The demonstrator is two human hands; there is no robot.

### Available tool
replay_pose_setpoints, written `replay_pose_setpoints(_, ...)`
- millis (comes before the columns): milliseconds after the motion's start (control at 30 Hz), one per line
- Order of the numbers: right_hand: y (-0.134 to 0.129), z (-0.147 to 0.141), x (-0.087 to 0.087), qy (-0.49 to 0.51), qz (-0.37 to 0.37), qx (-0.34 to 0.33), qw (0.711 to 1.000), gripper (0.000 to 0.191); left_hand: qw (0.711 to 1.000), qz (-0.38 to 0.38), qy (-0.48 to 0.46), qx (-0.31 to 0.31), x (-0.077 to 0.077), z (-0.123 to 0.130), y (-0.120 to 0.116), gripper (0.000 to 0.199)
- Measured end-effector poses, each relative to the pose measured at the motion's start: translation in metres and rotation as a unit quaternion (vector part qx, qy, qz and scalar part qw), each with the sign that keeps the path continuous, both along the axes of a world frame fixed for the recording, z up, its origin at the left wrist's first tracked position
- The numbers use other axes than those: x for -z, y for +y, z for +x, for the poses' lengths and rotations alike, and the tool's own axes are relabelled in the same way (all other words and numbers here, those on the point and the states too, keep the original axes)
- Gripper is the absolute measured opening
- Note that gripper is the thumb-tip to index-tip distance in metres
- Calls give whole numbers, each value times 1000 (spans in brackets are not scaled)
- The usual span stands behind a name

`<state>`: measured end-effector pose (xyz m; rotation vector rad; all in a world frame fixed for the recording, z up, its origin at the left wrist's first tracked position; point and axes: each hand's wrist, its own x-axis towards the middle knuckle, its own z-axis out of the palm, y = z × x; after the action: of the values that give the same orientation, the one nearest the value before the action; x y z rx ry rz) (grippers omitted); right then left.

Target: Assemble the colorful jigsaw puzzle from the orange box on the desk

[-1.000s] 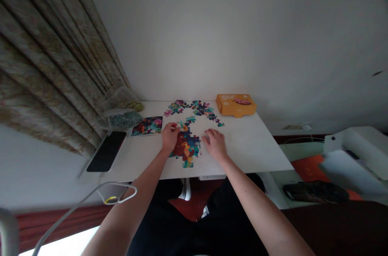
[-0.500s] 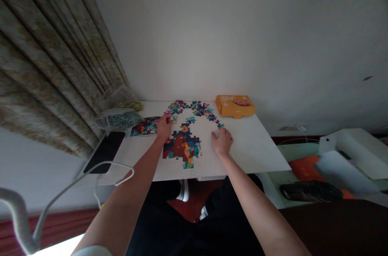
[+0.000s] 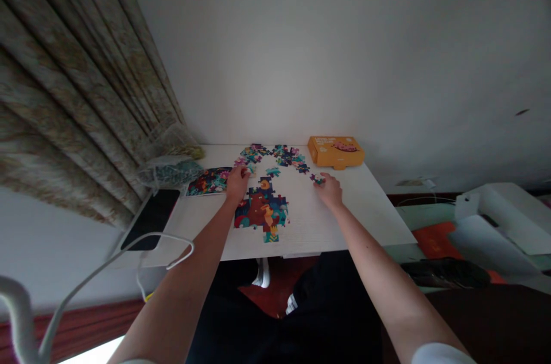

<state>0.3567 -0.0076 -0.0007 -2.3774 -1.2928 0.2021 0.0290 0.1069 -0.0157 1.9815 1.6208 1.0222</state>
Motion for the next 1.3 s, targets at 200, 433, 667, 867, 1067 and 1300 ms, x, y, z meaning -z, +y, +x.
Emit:
replay_pose_setpoints(200, -35, 4, 20, 74, 43, -104, 991, 54, 1000, 6, -9, 4, 0, 0, 0, 12)
replay_pose_setpoints(433, -82, -32, 17, 24, 64, -190, 979, 39, 1000, 15, 26, 6, -1, 1, -1, 13)
replay_pose_setpoints(667, -89, -50, 3, -53, 39, -185, 981, 41, 986, 3, 163, -22, -11, 7, -8, 18)
replay_pose_setpoints(867, -88, -55, 2, -75, 49, -166, 982, 38, 978, 17, 208, -9, -28, 23, -18, 24)
replay_pose_setpoints(1067, -87, -57, 1, -101, 50, -145, 983, 39, 970, 16, 225, 92, -42, 70, -23, 30)
replay_pose_setpoints(1300, -89, -56, 2, -91, 71, -153, 981, 35, 966, -38, 236, 100, -44, 98, -6, 35)
